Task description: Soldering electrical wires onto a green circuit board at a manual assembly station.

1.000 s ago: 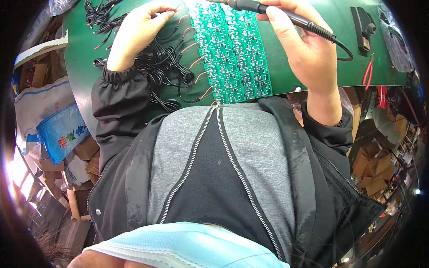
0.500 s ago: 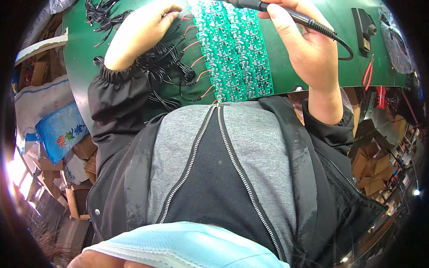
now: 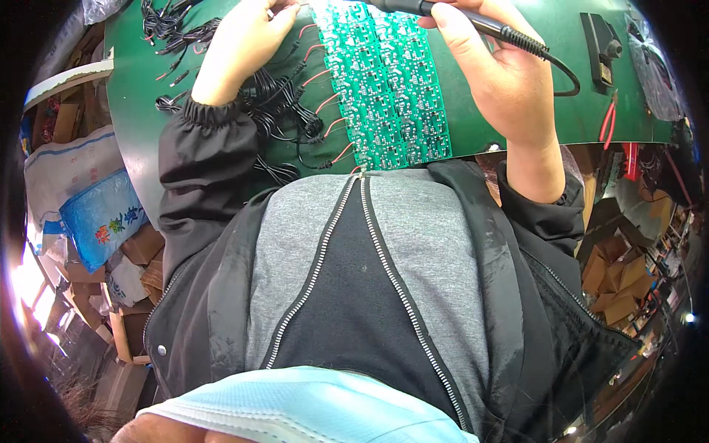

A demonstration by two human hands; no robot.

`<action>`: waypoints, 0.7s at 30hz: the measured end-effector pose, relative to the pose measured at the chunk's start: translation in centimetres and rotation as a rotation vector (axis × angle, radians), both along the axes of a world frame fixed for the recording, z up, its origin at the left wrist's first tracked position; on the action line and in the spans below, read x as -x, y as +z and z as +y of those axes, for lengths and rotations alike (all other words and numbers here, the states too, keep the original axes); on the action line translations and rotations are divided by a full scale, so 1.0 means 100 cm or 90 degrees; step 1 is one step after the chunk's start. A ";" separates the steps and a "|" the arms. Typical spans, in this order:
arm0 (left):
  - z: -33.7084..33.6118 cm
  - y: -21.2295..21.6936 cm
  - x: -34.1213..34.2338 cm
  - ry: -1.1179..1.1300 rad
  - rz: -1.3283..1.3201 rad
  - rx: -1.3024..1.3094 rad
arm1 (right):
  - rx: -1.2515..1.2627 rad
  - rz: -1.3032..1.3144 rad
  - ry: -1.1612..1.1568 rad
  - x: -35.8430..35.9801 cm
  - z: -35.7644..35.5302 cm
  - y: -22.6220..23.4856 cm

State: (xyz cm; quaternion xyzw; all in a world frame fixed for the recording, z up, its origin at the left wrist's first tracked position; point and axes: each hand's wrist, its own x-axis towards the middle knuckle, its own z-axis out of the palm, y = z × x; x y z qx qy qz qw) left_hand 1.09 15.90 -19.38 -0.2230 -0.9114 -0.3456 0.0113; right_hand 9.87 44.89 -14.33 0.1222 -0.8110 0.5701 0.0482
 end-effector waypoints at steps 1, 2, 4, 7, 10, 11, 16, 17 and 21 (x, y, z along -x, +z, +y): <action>0.000 0.000 -0.001 0.009 -0.012 -0.047 | 0.013 0.000 0.001 0.000 0.000 -0.001; 0.002 0.003 0.001 0.037 -0.083 -0.035 | 0.012 -0.001 -0.001 0.001 0.000 -0.002; 0.003 -0.003 0.002 0.037 -0.088 -0.044 | 0.022 -0.009 -0.001 0.002 0.001 -0.005; 0.006 -0.003 0.005 0.033 -0.124 -0.086 | 0.036 -0.026 -0.004 0.003 -0.002 -0.006; 0.004 -0.004 0.007 0.028 -0.155 -0.111 | 0.044 -0.037 0.014 0.006 -0.003 -0.007; 0.003 -0.005 0.007 0.029 -0.154 -0.102 | 0.044 -0.037 0.016 0.007 -0.004 -0.007; 0.003 -0.002 0.006 0.034 -0.188 -0.115 | 0.070 -0.041 0.034 0.008 -0.009 -0.012; 0.003 -0.002 0.005 0.039 -0.225 -0.133 | 0.070 -0.042 0.033 0.008 -0.009 -0.013; 0.004 -0.004 0.003 0.011 -0.143 -0.142 | 0.100 -0.073 0.041 0.008 -0.013 -0.018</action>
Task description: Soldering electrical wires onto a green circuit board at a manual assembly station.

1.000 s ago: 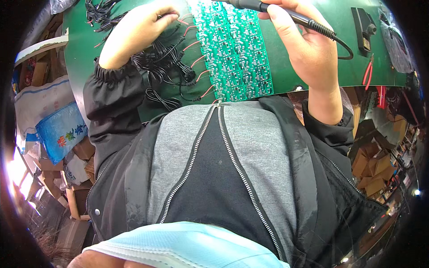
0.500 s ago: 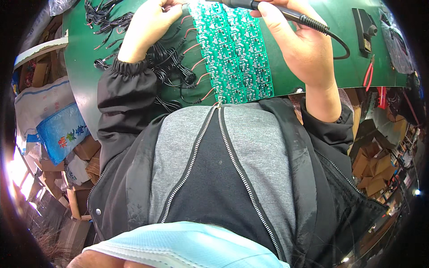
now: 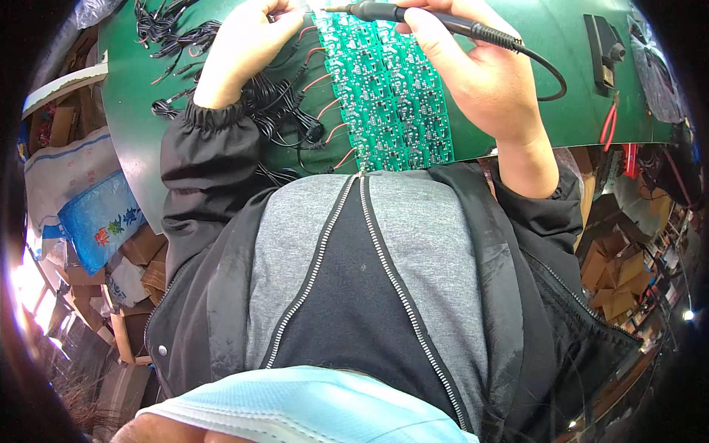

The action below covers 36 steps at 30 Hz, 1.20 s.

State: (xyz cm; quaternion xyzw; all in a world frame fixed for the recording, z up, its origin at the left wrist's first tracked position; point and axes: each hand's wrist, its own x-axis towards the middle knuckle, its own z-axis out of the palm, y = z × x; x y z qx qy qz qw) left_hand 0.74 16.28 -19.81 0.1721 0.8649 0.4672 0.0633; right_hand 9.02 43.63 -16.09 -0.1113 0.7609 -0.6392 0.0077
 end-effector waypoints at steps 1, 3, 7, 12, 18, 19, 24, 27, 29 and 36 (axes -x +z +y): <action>0.000 0.000 -0.001 0.010 0.017 0.043 | 0.016 -0.002 0.009 0.001 -0.001 -0.002; 0.000 -0.001 -0.001 0.018 0.035 0.084 | 0.014 -0.004 0.006 0.002 -0.003 -0.004; 0.000 -0.004 -0.001 0.028 0.085 0.087 | 0.004 -0.013 0.009 0.005 -0.007 -0.005; 0.001 -0.006 -0.002 0.032 0.079 0.098 | 0.012 -0.012 0.013 0.006 -0.008 -0.007; 0.002 -0.004 -0.003 0.040 0.071 0.099 | -0.071 0.033 0.029 0.006 -0.013 0.003; 0.001 -0.004 -0.003 0.041 0.071 0.098 | -0.117 0.063 0.042 0.006 -0.014 0.005; 0.003 -0.006 -0.004 0.051 0.082 0.096 | -0.134 0.073 0.032 0.005 -0.013 0.008; 0.002 -0.008 -0.005 0.039 0.103 0.094 | -0.094 0.068 -0.020 0.002 -0.021 0.011; 0.002 -0.009 -0.005 0.046 0.112 0.106 | -0.076 0.058 -0.062 0.002 -0.020 0.013; 0.004 -0.006 -0.004 0.046 0.103 0.106 | -0.065 0.081 -0.065 0.005 -0.021 0.011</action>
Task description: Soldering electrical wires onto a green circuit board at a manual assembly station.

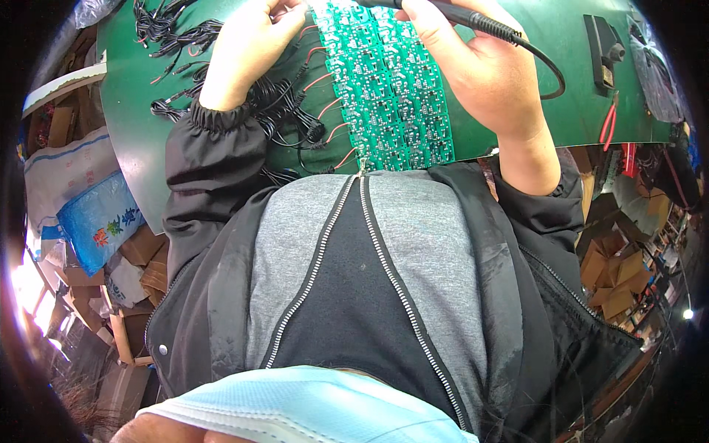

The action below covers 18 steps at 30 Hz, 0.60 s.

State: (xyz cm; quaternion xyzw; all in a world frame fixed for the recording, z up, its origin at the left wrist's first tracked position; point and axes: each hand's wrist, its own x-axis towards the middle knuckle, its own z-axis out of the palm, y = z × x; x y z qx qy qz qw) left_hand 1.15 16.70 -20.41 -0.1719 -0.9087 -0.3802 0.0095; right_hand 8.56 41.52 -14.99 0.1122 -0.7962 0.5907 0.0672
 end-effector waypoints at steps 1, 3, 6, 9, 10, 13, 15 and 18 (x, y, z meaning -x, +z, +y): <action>0.001 0.001 0.001 0.006 -0.005 -0.007 | 0.021 -0.007 0.006 0.003 -0.001 0.001; 0.002 0.001 0.001 0.012 -0.010 -0.014 | 0.042 -0.015 0.011 0.006 -0.004 0.001; 0.001 -0.005 0.001 0.017 0.019 -0.005 | 0.047 -0.035 0.043 0.010 -0.006 0.000; 0.001 -0.009 0.002 0.007 0.070 0.025 | 0.025 -0.038 0.037 0.011 -0.003 0.000; 0.001 -0.010 0.003 0.007 0.078 0.029 | 0.017 -0.040 0.039 0.011 -0.002 0.001; 0.000 -0.009 0.003 0.015 0.058 0.036 | 0.018 -0.057 0.054 0.012 -0.002 0.004; 0.000 -0.007 0.003 0.022 0.030 0.039 | 0.028 -0.073 0.067 0.013 -0.003 0.003; 0.001 -0.006 0.003 0.015 0.026 0.027 | 0.014 -0.054 0.051 0.012 -0.007 0.002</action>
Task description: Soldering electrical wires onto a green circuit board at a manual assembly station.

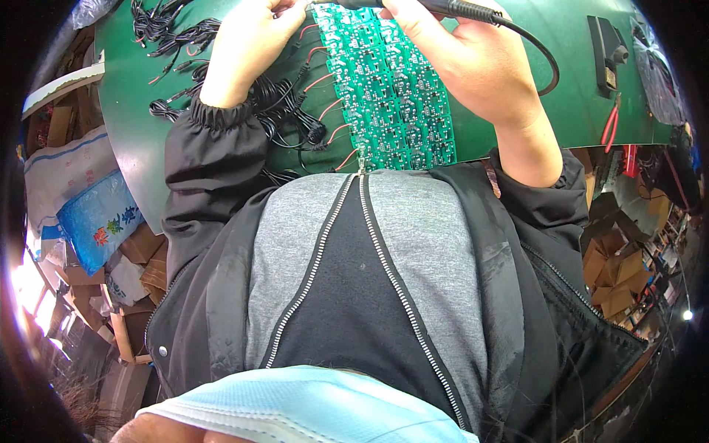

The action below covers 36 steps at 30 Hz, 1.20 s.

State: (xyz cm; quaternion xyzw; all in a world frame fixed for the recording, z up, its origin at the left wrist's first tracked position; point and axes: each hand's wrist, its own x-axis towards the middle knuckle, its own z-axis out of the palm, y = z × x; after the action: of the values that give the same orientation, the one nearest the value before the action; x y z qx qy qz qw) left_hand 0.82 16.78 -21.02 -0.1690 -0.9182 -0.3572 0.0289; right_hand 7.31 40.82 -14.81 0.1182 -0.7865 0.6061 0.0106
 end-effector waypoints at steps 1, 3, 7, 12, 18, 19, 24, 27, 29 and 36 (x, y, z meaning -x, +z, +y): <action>0.000 0.000 0.000 0.005 0.000 -0.002 | -0.014 0.016 0.002 0.000 -0.002 0.002; 0.001 -0.001 -0.001 0.008 0.001 -0.004 | -0.029 0.033 0.002 0.001 0.000 0.004; 0.001 -0.002 0.000 0.009 0.019 0.001 | -0.060 0.022 0.021 0.002 0.000 0.007; 0.001 -0.004 -0.001 0.014 0.023 0.007 | -0.088 0.099 0.059 0.007 0.005 0.003; 0.001 -0.003 -0.001 0.004 0.021 0.005 | -0.069 0.070 -0.020 0.000 0.004 0.007; 0.000 -0.003 -0.001 -0.001 0.030 -0.001 | -0.045 0.068 -0.048 -0.001 0.004 0.007; 0.004 0.004 0.000 0.006 0.013 -0.010 | -0.034 0.086 -0.074 -0.005 0.008 0.006; -0.008 0.015 0.011 -0.105 0.101 0.051 | -0.048 0.093 -0.095 -0.007 0.011 0.007; -0.037 0.021 0.024 -0.144 0.278 0.281 | -0.064 0.087 -0.089 -0.006 0.013 0.014; -0.027 0.039 0.036 -0.099 -0.195 0.033 | 0.011 0.060 -0.120 -0.002 0.015 0.006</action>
State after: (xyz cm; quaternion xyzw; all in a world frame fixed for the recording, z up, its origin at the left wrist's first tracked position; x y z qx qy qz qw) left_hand -2.80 14.12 -17.11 -0.1836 -0.9049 -0.3562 -0.1436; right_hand 7.55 42.31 -14.19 0.0717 -0.7874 0.6031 0.1057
